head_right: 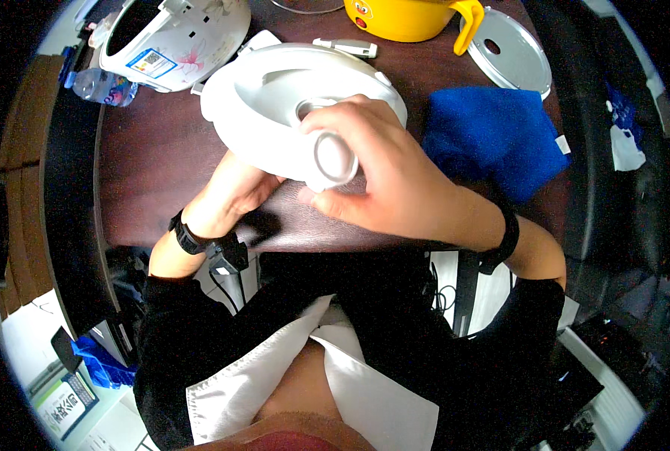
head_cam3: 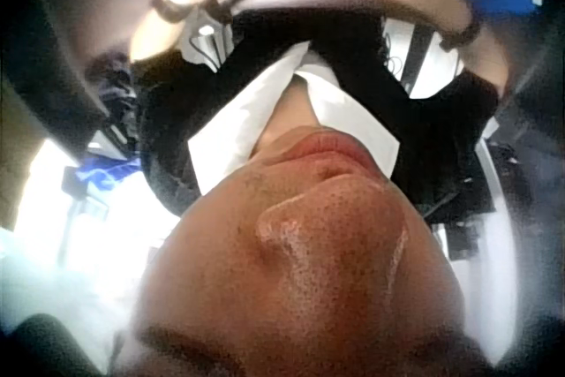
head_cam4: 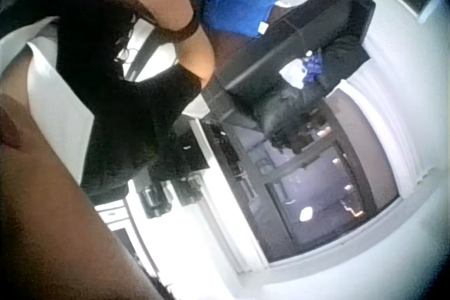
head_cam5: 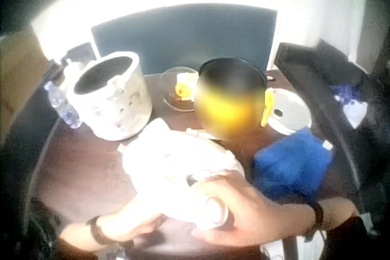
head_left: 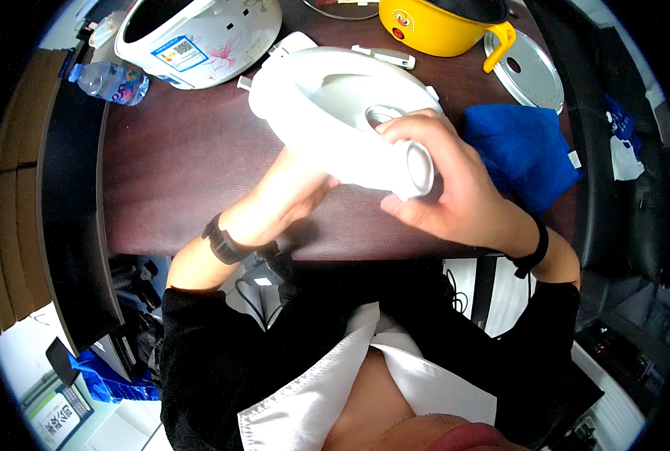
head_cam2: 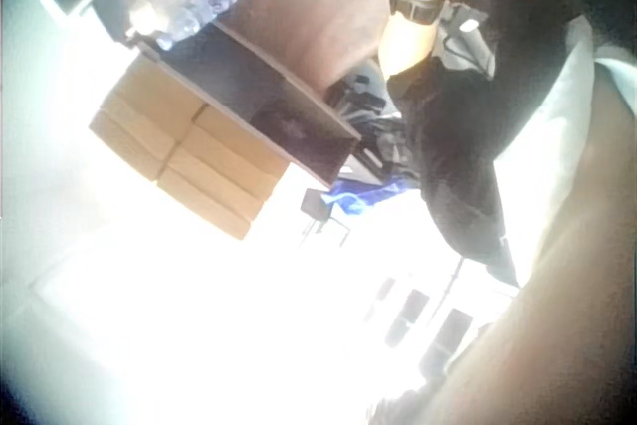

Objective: The person wipes a white circular appliance lid with a blue cloth, then removes and reattaches a small white plastic component, and finally screws a small white cap into the center of the lid. The task involves cleaning and reassembling parts of the lid on a wooden table.

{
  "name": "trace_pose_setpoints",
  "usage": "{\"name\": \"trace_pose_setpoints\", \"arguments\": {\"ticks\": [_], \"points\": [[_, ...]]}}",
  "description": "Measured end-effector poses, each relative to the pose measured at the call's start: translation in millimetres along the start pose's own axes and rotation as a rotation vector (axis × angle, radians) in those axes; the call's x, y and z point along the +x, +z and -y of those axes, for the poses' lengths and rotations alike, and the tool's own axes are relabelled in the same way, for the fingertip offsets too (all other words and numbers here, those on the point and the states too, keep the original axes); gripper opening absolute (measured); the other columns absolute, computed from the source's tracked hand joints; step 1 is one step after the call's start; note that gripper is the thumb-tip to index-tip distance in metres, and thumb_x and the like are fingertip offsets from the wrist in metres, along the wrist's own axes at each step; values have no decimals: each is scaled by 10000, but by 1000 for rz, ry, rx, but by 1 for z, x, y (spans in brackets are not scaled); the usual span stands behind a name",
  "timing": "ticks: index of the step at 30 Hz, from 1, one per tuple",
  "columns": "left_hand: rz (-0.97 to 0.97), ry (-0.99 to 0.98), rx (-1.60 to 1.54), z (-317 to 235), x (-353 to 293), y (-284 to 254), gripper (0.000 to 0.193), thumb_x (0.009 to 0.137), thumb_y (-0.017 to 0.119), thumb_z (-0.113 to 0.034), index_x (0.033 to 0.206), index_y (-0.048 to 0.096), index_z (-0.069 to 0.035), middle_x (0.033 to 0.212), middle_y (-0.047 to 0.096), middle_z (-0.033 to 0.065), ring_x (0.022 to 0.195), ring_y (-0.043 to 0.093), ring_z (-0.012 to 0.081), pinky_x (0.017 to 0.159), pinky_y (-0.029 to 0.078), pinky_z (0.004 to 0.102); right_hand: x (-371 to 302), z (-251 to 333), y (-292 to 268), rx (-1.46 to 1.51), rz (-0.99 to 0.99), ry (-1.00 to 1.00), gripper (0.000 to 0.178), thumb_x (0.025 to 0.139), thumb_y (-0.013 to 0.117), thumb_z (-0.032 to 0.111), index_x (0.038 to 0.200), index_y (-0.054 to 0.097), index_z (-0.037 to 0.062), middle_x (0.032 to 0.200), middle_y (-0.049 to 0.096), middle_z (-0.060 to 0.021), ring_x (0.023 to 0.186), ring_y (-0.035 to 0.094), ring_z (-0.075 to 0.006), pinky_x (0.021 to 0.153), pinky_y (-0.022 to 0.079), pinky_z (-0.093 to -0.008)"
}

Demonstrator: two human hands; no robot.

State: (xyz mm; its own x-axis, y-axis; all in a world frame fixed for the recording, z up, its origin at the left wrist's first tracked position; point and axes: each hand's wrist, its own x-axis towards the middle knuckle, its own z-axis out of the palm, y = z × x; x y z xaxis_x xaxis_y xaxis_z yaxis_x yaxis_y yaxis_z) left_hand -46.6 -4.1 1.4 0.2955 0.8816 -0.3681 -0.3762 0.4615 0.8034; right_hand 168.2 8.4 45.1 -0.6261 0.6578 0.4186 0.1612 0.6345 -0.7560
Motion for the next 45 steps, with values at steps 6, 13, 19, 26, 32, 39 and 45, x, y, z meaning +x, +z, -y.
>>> {"name": "trace_pose_setpoints", "arguments": {"ticks": [6,13,19,26,32,39,45], "points": [[63,98,-25,8,1,-13,431,920,642,-169,1283,499,13,1187,616,122,1034,640,204,859,564,335,-2,-1,12,-170,98,-104,582,706,797,234,1180,517,42,1294,464,-183,1212,438,-381,1037,360,-475],[127,-17,-361,2,5,-41,450,920,642,-168,1303,484,8,1235,596,137,1046,642,231,863,571,352,-4,-6,5,-245,104,-112,586,676,818,249,1151,532,59,1310,441,-146,1262,405,-351,1054,348,-500],[93,-33,-247,-5,8,-43,437,909,666,-183,1257,512,32,1149,636,140,979,666,217,819,587,346,-7,-20,12,-313,210,-160,587,634,835,267,1109,551,70,1341,437,-129,1290,401,-328,1053,353,-517],[8,-40,-211,-12,4,-41,456,894,690,-202,1238,522,47,1111,645,139,941,672,194,779,599,328,0,-24,15,-316,264,-151,561,630,833,256,1086,557,79,1290,495,-105,1268,431,-308,1047,361,-495],[-34,-31,-76,-8,6,-57,503,862,733,-226,1231,529,49,1090,647,131,933,670,181,761,599,325,15,-24,3,-31,214,136,390,661,740,93,994,541,57,1026,588,-137,944,618,-325,810,498,-401],[-42,-76,-106,-2,5,-56,501,900,681,-228,1283,495,35,1154,621,146,980,658,200,803,592,339,40,-37,19,0,120,328,300,753,755,230,849,552,31,724,614,-179,688,645,-353,578,488,-389],[45,-109,-340,3,1,-71,479,931,612,-211,1329,464,12,1261,577,155,1101,618,250,932,543,409,46,-27,27,-250,100,253,331,765,756,281,826,540,37,741,624,-158,674,648,-337,578,502,-411]]}}
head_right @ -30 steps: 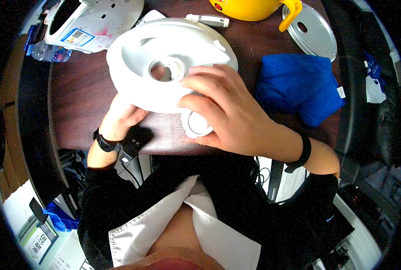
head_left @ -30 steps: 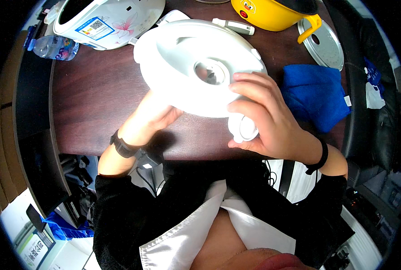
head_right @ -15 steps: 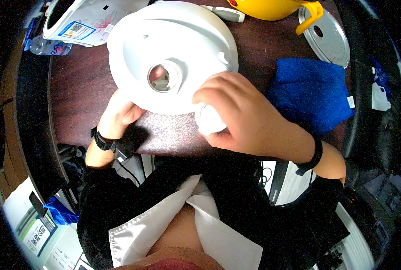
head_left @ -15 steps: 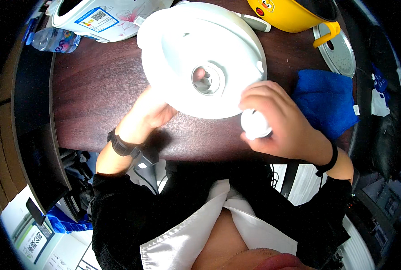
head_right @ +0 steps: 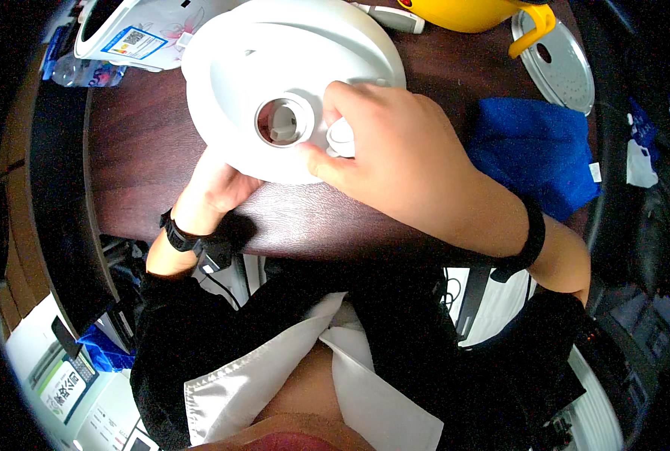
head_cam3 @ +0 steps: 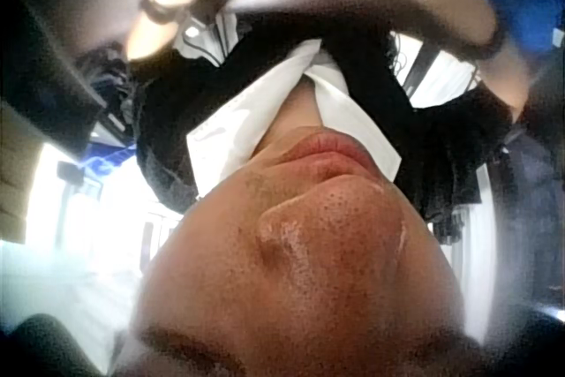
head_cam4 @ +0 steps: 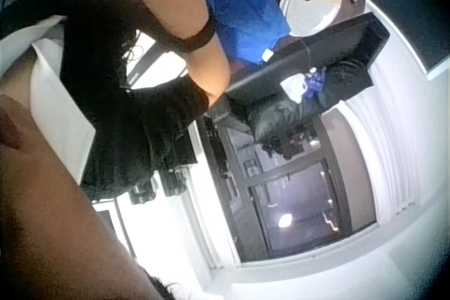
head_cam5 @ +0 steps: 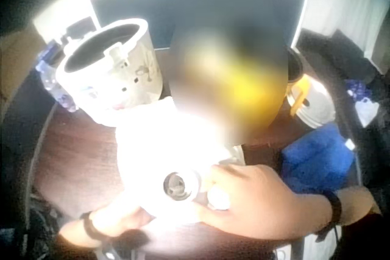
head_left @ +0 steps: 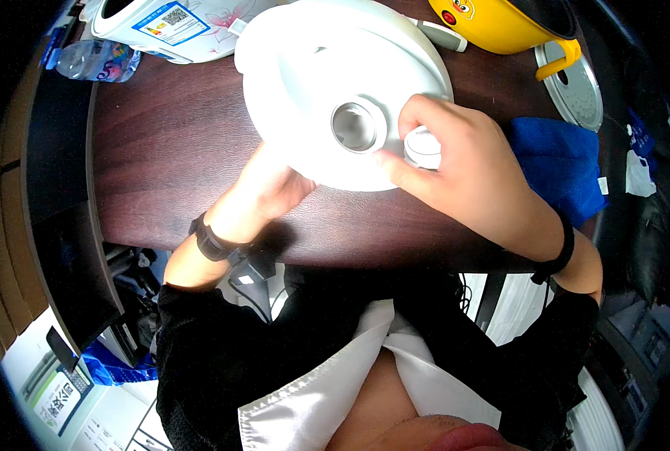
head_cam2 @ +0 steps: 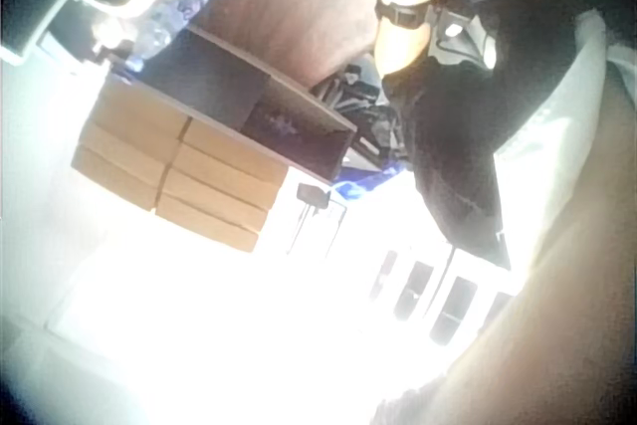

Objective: The person wipes a white circular appliance lid with a blue cloth, then removes and reattaches a small white plastic component, and finally screws a small white cap into the center of the lid. The task involves cleaning and reassembling parts of the lid on a wooden table.

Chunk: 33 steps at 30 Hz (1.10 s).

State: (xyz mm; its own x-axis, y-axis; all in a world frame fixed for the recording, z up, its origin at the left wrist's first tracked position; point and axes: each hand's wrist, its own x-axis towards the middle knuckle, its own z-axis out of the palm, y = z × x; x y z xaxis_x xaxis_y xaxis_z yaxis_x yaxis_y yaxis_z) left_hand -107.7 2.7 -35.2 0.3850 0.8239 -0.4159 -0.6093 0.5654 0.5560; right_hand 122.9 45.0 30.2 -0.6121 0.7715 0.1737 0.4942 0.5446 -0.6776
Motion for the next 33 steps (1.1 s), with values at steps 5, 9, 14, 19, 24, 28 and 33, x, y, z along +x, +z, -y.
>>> {"name": "trace_pose_setpoints", "arguments": {"ticks": [5,9,14,19,24,28,33], "points": [[-44,30,70,0,-1,-1,466,935,604,-213,1317,473,19,1258,584,155,1097,621,248,925,543,405,1,3,2,-76,41,21,327,772,752,287,839,544,44,766,636,-149,667,651,-337,584,514,-414],[-86,0,134,-6,-3,5,550,900,670,-241,1306,456,62,1230,579,158,1098,609,235,899,545,395,1,3,2,-117,56,3,304,792,754,241,852,527,49,769,634,-147,666,671,-302,560,517,-355],[-87,59,149,-5,-6,6,567,964,557,-336,1332,414,71,1262,553,177,1138,592,252,916,538,399,1,1,4,-142,44,-16,302,803,756,226,863,517,50,773,631,-148,654,676,-282,542,518,-325],[-82,90,-121,-13,-7,20,651,1005,300,-503,1415,333,2,1351,501,178,1180,568,288,932,525,439,1,0,8,-173,26,-58,316,805,755,236,874,512,46,774,620,-150,637,667,-282,537,518,-328],[75,133,-184,-11,-10,11,671,993,273,-547,1438,323,-47,1384,488,165,1229,535,294,965,502,476,1,-2,11,-184,23,-61,333,804,756,241,874,505,35,771,613,-144,625,660,-274,526,512,-317],[-3,147,-7,-10,-10,21,661,979,365,-535,1434,332,-57,1390,486,159,1237,529,294,993,486,473,2,-1,12,-190,33,-33,338,785,733,284,851,531,21,751,612,-165,659,645,-354,569,527,-421],[-75,129,135,-10,-10,20,652,952,483,-456,1408,345,-11,1360,502,176,1222,541,284,1001,479,471,1,-4,11,-210,67,-57,334,806,758,240,879,508,31,795,614,-153,642,666,-277,539,517,-320]]}}
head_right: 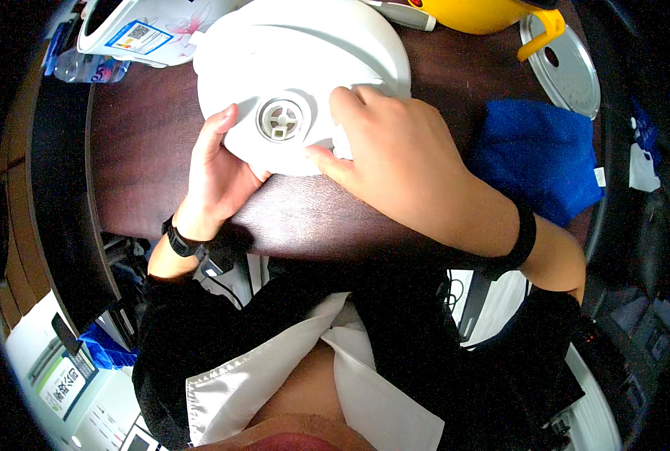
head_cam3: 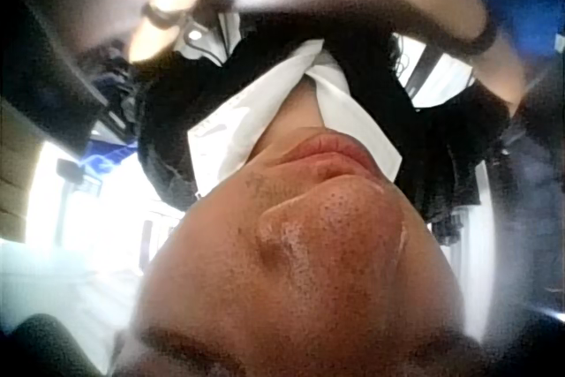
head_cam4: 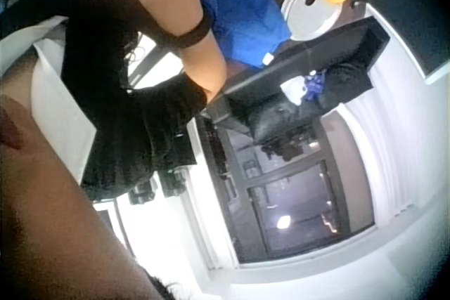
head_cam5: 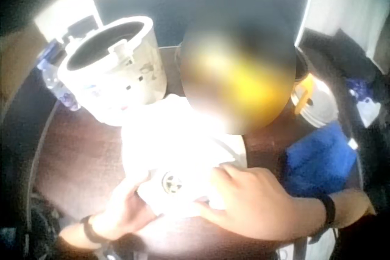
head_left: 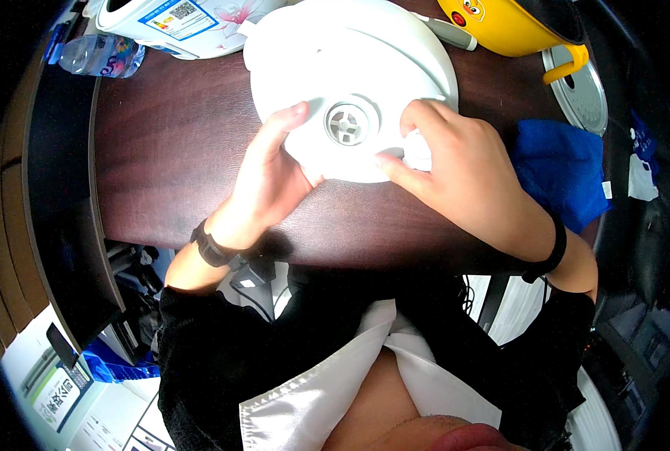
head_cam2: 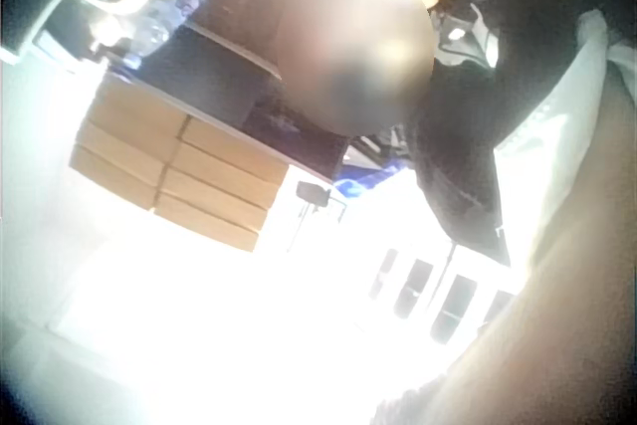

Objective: The person wipes a white circular appliance lid with a blue cloth, then removes and reattaches a small white plastic component, and finally screws a small white cap into the center of the lid. The task involves cleaning and reassembling parts of the lid on a wooden table.

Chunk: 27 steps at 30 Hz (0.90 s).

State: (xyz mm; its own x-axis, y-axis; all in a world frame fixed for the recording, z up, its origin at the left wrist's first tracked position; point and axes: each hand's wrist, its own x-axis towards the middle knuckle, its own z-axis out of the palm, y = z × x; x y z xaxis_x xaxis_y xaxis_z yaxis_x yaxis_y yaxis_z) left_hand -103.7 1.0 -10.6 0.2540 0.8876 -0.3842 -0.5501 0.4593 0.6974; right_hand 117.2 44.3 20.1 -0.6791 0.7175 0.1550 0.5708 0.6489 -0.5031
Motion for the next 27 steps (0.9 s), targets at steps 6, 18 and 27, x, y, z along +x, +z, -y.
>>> {"name": "trace_pose_setpoints", "arguments": {"ticks": [6,18,27], "points": [[28,-2,-46,2,0,-1,644,947,508,-422,1399,346,8,1357,504,175,1218,544,279,1005,478,458,0,-1,2,24,5,18,347,804,739,278,880,517,22,790,610,-169,679,658,-334,580,531,-390],[84,29,-159,6,1,-7,616,948,564,-301,1370,317,74,1292,521,214,1160,587,276,946,544,404,2,4,1,6,31,37,374,807,727,316,868,508,19,793,603,-180,676,643,-366,579,527,-432],[13,-7,-50,9,2,-8,471,938,541,-219,1303,425,54,1233,589,164,1109,614,245,954,531,402,1,3,-1,36,50,60,329,802,747,253,905,525,33,822,611,-173,700,665,-339,585,527,-376]]}}
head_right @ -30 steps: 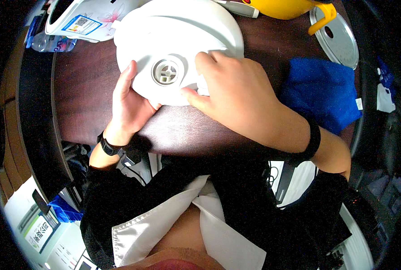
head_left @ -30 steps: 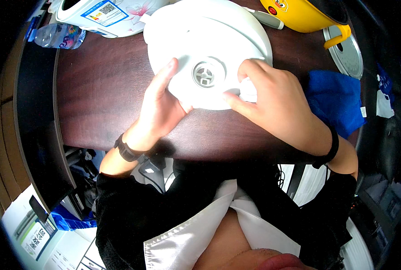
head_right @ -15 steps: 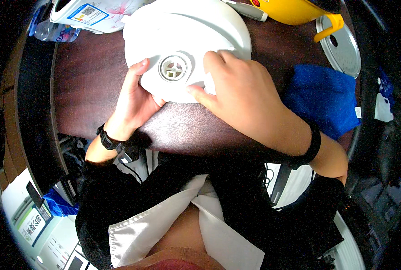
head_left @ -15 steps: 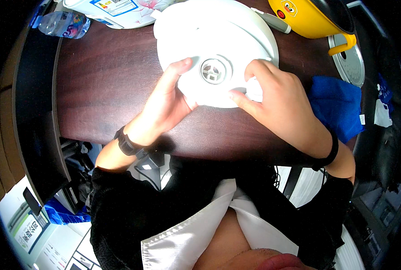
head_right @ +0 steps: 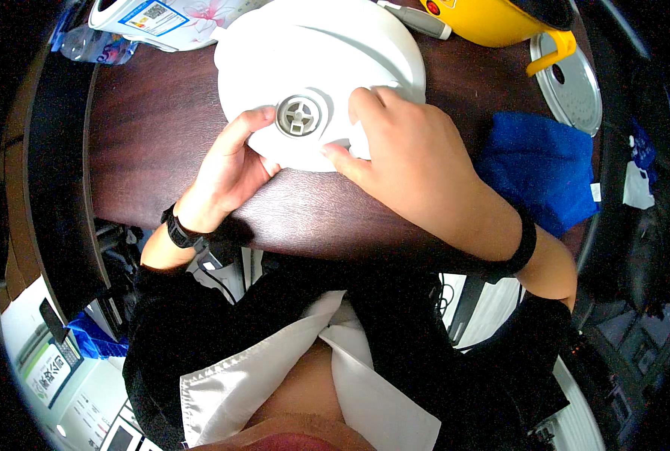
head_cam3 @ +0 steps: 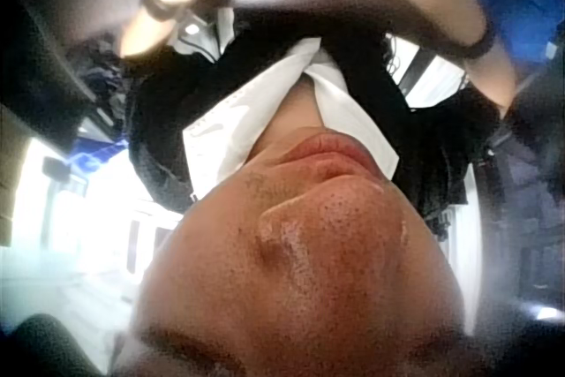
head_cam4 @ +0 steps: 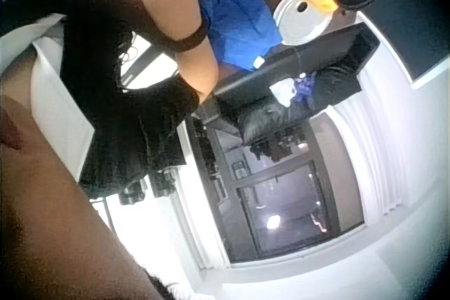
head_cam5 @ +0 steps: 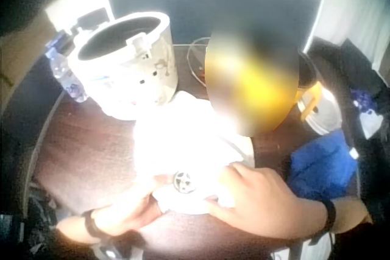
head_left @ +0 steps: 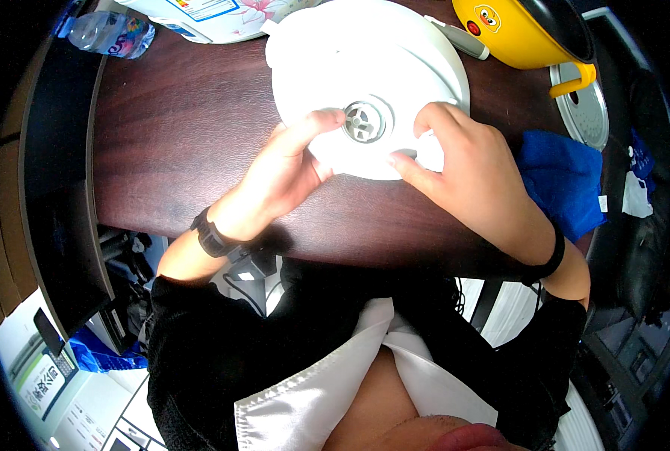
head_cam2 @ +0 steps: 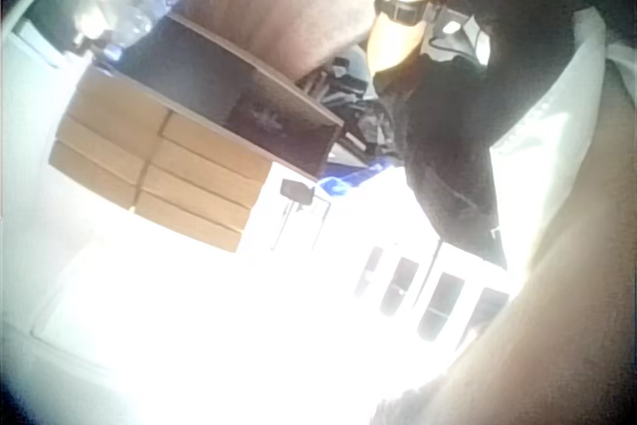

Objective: The person wipes a white circular appliance lid with a blue cloth, then removes and reattaches a small white plastic component, and finally screws a small white cap into the center of the lid. The task involves cleaning and reassembling parts of the lid on a wooden table.

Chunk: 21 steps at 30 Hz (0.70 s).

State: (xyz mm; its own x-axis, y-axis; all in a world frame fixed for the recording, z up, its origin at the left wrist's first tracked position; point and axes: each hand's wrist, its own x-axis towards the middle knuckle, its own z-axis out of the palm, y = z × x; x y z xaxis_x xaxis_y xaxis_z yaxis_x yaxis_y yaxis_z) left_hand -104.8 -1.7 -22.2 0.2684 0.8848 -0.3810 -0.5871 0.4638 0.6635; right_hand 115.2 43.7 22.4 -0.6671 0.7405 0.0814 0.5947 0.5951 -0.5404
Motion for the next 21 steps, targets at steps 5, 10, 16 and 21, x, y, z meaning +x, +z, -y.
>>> {"name": "trace_pose_setpoints", "arguments": {"ticks": [5,10,16,21], "points": [[23,-30,-47,0,-2,0,448,934,562,-251,1258,484,47,1211,590,174,1108,608,236,947,524,384,4,5,-4,-11,-44,-129,322,801,755,219,981,558,38,860,628,-156,744,677,-319,633,533,-350],[76,-49,-53,-2,-3,2,474,933,575,-280,1262,489,51,1215,584,176,1118,598,230,971,500,374,15,5,0,130,-180,-269,294,868,677,331,969,570,77,811,629,-142,695,645,-335,576,504,-404],[89,-12,-62,1,-4,4,506,932,589,-267,1292,452,61,1236,572,176,1145,580,229,984,491,373,19,6,-9,301,-98,-112,325,1021,444,348,1080,539,43,813,597,-112,658,574,-158,583,433,-268],[146,-24,-128,0,-4,2,510,937,588,-246,1318,431,55,1252,565,172,1149,582,234,991,485,377,19,14,0,549,-79,78,231,930,618,162,1120,555,47,880,606,-77,686,536,-87,595,429,-215]]}}
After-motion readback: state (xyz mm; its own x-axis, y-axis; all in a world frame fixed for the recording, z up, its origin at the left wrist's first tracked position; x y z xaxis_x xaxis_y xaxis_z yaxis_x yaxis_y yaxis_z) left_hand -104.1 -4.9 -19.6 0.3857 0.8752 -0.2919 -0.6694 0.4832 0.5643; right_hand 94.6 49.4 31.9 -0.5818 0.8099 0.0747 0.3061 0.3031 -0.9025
